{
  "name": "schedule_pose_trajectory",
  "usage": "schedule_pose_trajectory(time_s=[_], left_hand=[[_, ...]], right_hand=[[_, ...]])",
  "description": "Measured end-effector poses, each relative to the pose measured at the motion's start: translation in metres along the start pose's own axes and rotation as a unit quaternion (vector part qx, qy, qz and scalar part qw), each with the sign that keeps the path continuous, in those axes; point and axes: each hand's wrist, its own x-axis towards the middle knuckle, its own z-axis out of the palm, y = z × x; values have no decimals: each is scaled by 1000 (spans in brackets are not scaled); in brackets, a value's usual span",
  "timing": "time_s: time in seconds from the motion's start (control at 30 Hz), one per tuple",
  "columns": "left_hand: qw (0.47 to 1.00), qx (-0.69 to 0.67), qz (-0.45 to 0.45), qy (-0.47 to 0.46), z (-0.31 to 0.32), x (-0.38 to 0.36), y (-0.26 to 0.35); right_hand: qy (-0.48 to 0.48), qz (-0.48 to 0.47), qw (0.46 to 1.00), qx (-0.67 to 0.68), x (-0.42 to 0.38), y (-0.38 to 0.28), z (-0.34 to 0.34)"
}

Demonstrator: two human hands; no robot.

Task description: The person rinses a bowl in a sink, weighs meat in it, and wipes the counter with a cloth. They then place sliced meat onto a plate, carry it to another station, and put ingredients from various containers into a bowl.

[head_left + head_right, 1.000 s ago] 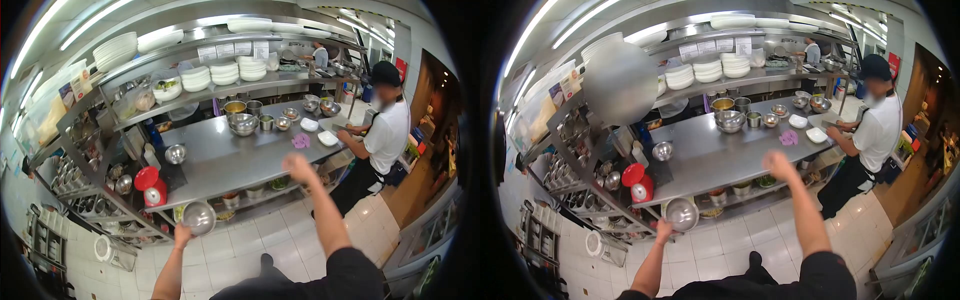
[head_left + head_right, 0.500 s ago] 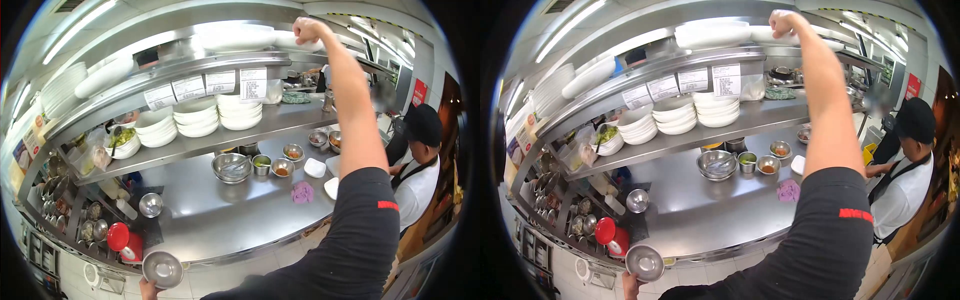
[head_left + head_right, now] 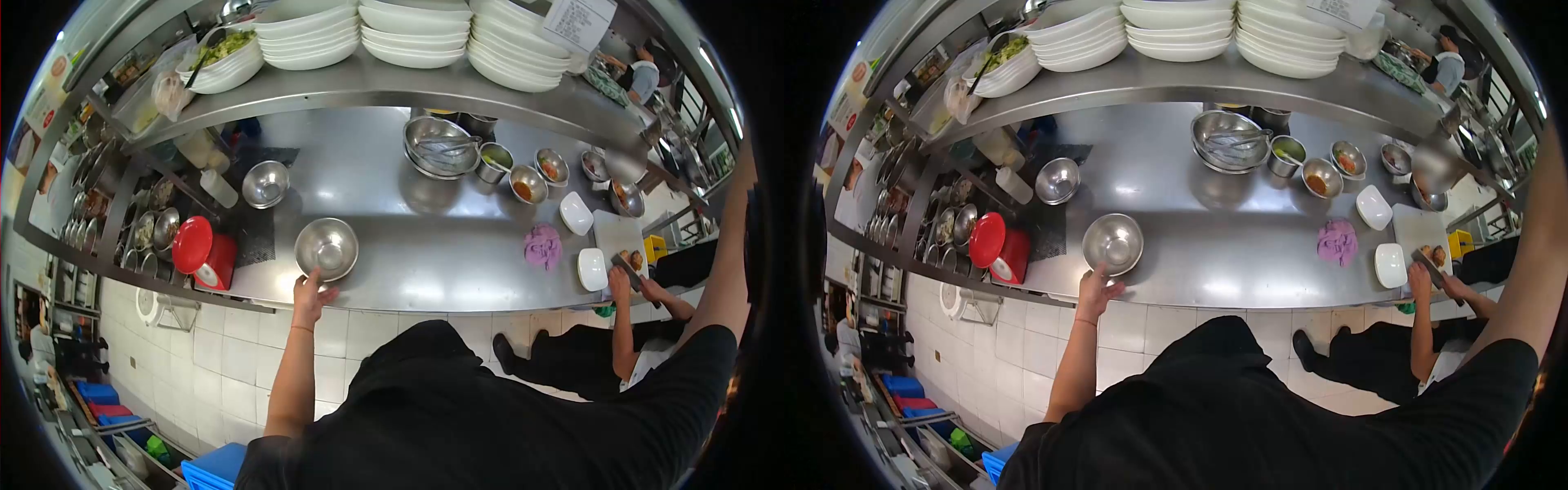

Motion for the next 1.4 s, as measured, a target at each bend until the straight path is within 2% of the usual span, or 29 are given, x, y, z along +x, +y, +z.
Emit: schedule_pose_trajectory(time_s=[0.03, 0.07, 0.17, 0.27, 0.37, 0.4, 0.43, 0.47, 0.53, 0.57, 0.63, 0.67, 0.7, 0.73, 0.77, 0.8, 0.87, 0.9, 0.97, 1.0, 1.1, 1.13, 1.17, 1.2, 1.23, 1.3, 1.33, 1.37, 1.4], left_hand=[[1000, 6, -3, -4, 6, -14, 1], [997, 7, -7, 73, 14, -26, -1], [980, 74, 25, 181, 44, -63, -18], [985, 106, 128, -55, 78, -99, -36], [897, -34, -54, -437, 123, -141, -14], [841, -71, -126, -522, 137, -148, -10], [837, -69, -131, -527, 149, -157, -3], [783, -130, -224, -566, 159, -165, 3], [848, -127, -289, -425, 155, -128, -29], [860, -96, -296, -405, 140, -105, -38], [900, -70, -254, -348, 112, -90, -57], [901, -70, -258, -341, 110, -85, -60], [933, -70, -183, -301, 103, -85, -66], [958, -70, -109, -256, 95, -86, -73], [975, -56, -73, -203, 93, -88, -70], [979, -42, -57, -192, 88, -91, -66], [983, -26, -33, -181, 75, -98, -54], [983, -20, -29, -178, 66, -105, -49], [987, -13, -53, -150, 46, -120, -39], [986, -38, -69, -144, 37, -128, -34], [989, -96, -54, -99, -4, -142, -29], [989, -117, -54, -76, -19, -147, -23], [987, -139, -59, -51, -36, -157, -20], [992, -127, -14, -9, -60, -163, -19], [990, -140, -9, 7, -72, -168, -13], [988, -156, 21, 8, -86, -171, 7], [985, -151, 54, 57, -93, -171, 12], [983, -163, 58, 61, -102, -170, 17], [982, -155, 76, 80, -113, -167, 22]], right_hand=[[45, 12, 992, -119, -30, -42, -15], [137, 5, 968, -211, -58, -68, -28], [140, -15, 958, -251, -158, -118, -77], [98, -80, 966, -226, -267, -162, -88], [-7, -82, 991, -104, -375, -202, -49], [-50, -68, 996, -28, -408, -217, -24], [-87, -54, 993, 59, -437, -229, 5], [-139, -61, 978, 146, -464, -245, 43], [-287, -134, 908, 274, -520, -287, 142], [-376, -95, 878, 282, -537, -295, 170], [-291, -67, 840, 452, -564, -274, 228], [-290, 54, 842, 451, -562, -258, 245], [-293, 174, 829, 443, -560, -233, 264], [-223, 263, 888, 305, -583, -186, 333], [-203, 397, 850, 282, -578, -136, 387], [-98, 461, 860, 195, -569, -109, 421], [-85, 519, 842, 118, -565, -75, 479], [-106, 514, 843, 118, -576, -85, 493], [-228, 183, 955, 52, -613, -132, 497], [-227, 104, 950, 187, -614, -173, 454], [-312, 37, 932, 179, -702, -276, 373], [-417, -33, 885, 204, -717, -307, 350], [-394, 70, 814, 420, -718, -335, 331], [-351, 150, 779, 498, -698, -368, 318], [-361, 135, 773, 504, -675, -382, 316], [-270, 168, 862, 395, -619, -405, 341], [-281, 167, 908, 263, -589, -420, 361], [-285, 165, 936, 124, -562, -437, 382], [-310, 204, 922, 110, -553, -452, 424]])
